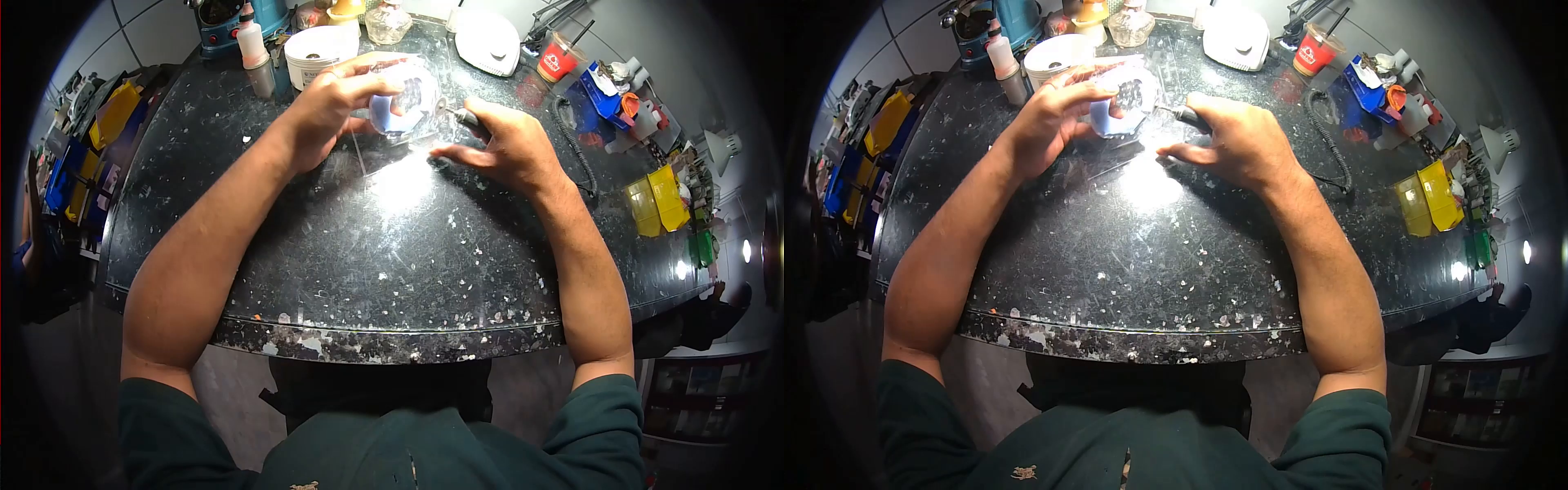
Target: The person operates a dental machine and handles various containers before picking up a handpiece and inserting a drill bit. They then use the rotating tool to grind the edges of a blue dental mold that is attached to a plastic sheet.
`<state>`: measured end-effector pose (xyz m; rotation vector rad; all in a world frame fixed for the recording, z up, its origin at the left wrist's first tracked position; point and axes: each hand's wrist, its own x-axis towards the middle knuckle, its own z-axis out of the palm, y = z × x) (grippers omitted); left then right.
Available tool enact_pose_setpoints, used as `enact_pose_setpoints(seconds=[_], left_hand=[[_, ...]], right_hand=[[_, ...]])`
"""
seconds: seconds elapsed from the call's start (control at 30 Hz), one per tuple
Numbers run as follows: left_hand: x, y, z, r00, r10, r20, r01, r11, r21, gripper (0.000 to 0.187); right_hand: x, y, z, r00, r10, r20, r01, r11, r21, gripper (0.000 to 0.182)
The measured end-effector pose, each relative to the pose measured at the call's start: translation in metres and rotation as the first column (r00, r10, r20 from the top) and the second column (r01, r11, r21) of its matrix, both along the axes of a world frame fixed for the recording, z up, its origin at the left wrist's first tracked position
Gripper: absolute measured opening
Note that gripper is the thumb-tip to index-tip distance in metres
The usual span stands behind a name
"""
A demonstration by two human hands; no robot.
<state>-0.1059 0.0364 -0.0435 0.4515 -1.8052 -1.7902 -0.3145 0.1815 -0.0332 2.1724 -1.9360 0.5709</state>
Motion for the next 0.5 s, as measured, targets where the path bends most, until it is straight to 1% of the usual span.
enact_pose_setpoints(seconds=[0.03, 0.07, 0.1, 0.17, 0.2, 0.23, 0.3, 0.33, 0.37, 0.43, 0.47, 0.5], left_hand=[[0.002, -0.001, 0.001, 0.996, -0.045, -0.074, 0.057, 0.983, 0.174, 0.052], [0.002, -0.011, -0.003, 0.979, -0.090, -0.184, 0.148, 0.933, 0.328, 0.041], [0.004, -0.014, -0.004, 0.979, -0.092, -0.184, 0.150, 0.933, 0.328, 0.041], [0.005, -0.014, -0.003, 0.966, -0.077, -0.248, 0.163, 0.922, 0.350, 0.037], [0.005, -0.015, -0.003, 0.973, -0.077, -0.219, 0.143, 0.942, 0.303, 0.058], [0.004, -0.015, -0.005, 0.973, -0.079, -0.217, 0.144, 0.942, 0.302, 0.058], [0.001, -0.014, -0.009, 0.988, -0.071, -0.134, 0.099, 0.972, 0.214, 0.059], [-0.001, -0.005, -0.007, 0.991, -0.005, -0.130, 0.037, 0.969, 0.246, 0.053], [-0.003, -0.002, -0.007, 0.992, -0.008, -0.129, 0.039, 0.969, 0.246, 0.053], [-0.006, 0.002, -0.006, 0.987, 0.093, -0.129, -0.071, 0.983, 0.167, 0.045], [-0.006, 0.001, -0.007, 0.987, 0.092, -0.129, -0.070, 0.984, 0.166, 0.045], [-0.006, -0.002, -0.008, 0.982, 0.076, -0.174, -0.052, 0.989, 0.140, 0.043]], right_hand=[[-0.003, -0.002, -0.003, 1.000, 0.023, 0.011, -0.022, 0.994, -0.106, 0.048], [-0.006, -0.002, -0.004, 1.000, 0.009, 0.017, -0.006, 0.989, -0.149, 0.044], [-0.008, -0.002, -0.003, 1.000, 0.007, 0.017, -0.004, 0.989, -0.149, 0.044], [-0.012, -0.002, -0.002, 0.996, -0.029, 0.085, 0.043, 0.985, -0.169, 0.043], [-0.013, -0.003, -0.003, 0.996, -0.013, 0.090, 0.029, 0.983, -0.182, 0.043], [-0.012, -0.002, -0.002, 0.996, -0.014, 0.091, 0.031, 0.983, -0.183, 0.043], [-0.007, 0.001, 0.001, 1.000, 0.024, 0.015, -0.021, 0.985, -0.174, 0.044], [-0.005, 0.001, 0.002, 1.000, 0.021, 0.017, -0.018, 0.985, -0.174, 0.044], [-0.002, 0.001, 0.003, 1.000, 0.022, -0.009, -0.023, 0.984, -0.176, 0.047], [-0.002, 0.001, 0.003, 0.999, 0.022, -0.034, -0.028, 0.984, -0.178, 0.050], [-0.003, 0.001, 0.002, 0.998, 0.029, -0.046, -0.036, 0.986, -0.165, 0.052], [-0.004, 0.001, 0.002, 0.998, 0.035, -0.059, -0.044, 0.987, -0.153, 0.053]])
